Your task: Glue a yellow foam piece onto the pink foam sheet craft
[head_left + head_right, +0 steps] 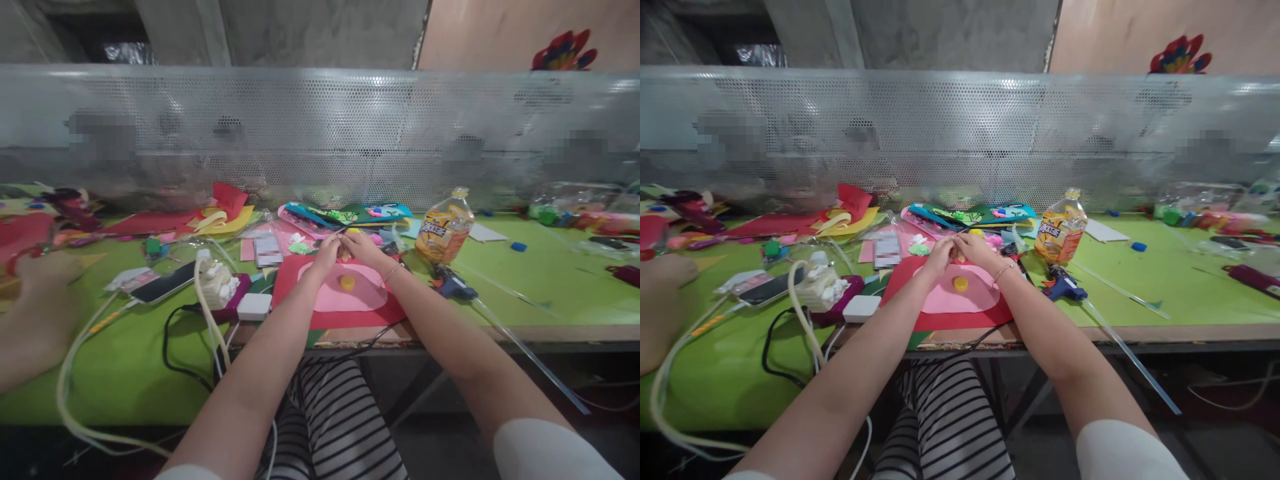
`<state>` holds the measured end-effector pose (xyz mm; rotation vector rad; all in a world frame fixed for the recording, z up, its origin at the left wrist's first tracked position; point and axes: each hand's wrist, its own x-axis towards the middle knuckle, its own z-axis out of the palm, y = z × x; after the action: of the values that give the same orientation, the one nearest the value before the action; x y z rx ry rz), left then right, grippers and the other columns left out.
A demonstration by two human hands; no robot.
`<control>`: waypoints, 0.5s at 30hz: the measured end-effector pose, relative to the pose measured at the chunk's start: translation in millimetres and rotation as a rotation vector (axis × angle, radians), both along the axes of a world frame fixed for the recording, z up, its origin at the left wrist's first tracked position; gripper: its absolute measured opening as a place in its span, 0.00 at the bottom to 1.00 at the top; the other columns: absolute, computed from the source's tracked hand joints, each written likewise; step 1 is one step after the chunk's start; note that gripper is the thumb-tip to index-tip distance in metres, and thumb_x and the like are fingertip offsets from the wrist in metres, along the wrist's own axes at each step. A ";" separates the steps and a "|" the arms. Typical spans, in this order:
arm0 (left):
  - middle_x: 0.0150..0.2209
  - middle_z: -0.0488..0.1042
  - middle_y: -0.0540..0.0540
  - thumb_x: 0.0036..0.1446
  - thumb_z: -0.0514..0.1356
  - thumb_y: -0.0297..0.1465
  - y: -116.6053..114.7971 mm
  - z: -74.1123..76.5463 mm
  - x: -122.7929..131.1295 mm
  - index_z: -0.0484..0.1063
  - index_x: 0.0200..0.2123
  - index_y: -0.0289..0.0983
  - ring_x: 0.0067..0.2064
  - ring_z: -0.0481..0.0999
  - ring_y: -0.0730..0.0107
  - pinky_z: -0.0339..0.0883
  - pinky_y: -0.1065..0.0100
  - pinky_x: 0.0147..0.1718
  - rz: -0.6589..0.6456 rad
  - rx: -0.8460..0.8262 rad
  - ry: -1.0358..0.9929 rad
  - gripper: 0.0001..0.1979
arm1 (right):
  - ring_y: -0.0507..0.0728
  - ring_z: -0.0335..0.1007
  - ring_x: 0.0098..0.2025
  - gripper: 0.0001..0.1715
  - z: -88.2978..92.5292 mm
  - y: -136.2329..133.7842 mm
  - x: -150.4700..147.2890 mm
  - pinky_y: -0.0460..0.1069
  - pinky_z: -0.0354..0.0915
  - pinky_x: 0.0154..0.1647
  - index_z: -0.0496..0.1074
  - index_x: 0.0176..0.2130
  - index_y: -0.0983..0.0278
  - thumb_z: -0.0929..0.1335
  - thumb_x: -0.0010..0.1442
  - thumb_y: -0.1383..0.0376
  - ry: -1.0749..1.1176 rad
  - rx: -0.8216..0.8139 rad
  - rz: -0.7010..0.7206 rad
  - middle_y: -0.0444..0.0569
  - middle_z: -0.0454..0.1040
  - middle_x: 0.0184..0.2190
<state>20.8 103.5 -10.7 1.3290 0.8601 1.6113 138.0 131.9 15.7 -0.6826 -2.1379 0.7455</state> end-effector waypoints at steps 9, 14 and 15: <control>0.17 0.55 0.56 0.51 0.54 0.27 -12.8 15.3 5.8 0.55 0.19 0.36 0.17 0.56 0.84 0.53 0.77 0.19 -0.060 -0.045 -0.215 0.11 | 0.47 0.50 0.16 0.25 -3.7 -1.2 -6.0 0.45 0.49 0.19 0.55 0.18 0.61 0.66 0.49 0.47 0.309 -0.354 0.171 0.37 0.54 0.13; 0.16 0.53 0.55 0.51 0.56 0.29 -14.3 17.5 6.6 0.54 0.17 0.36 0.17 0.56 0.83 0.54 0.76 0.18 -0.034 -0.075 -0.182 0.14 | 0.47 0.50 0.18 0.25 -6.1 -1.0 -8.3 0.45 0.53 0.21 0.54 0.19 0.62 0.69 0.45 0.49 0.428 -0.512 0.179 0.37 0.53 0.16; 0.16 0.53 0.55 0.50 0.56 0.29 -15.1 18.1 6.6 0.53 0.16 0.36 0.17 0.55 0.83 0.54 0.76 0.18 -0.019 -0.073 -0.178 0.15 | 0.46 0.49 0.18 0.24 -5.6 -1.0 -7.9 0.45 0.53 0.20 0.54 0.19 0.62 0.69 0.45 0.50 0.449 -0.536 0.166 0.37 0.52 0.16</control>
<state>27.4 88.4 7.4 1.1212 0.7873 1.6401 130.1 130.9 10.1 -0.5390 -1.5992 1.4429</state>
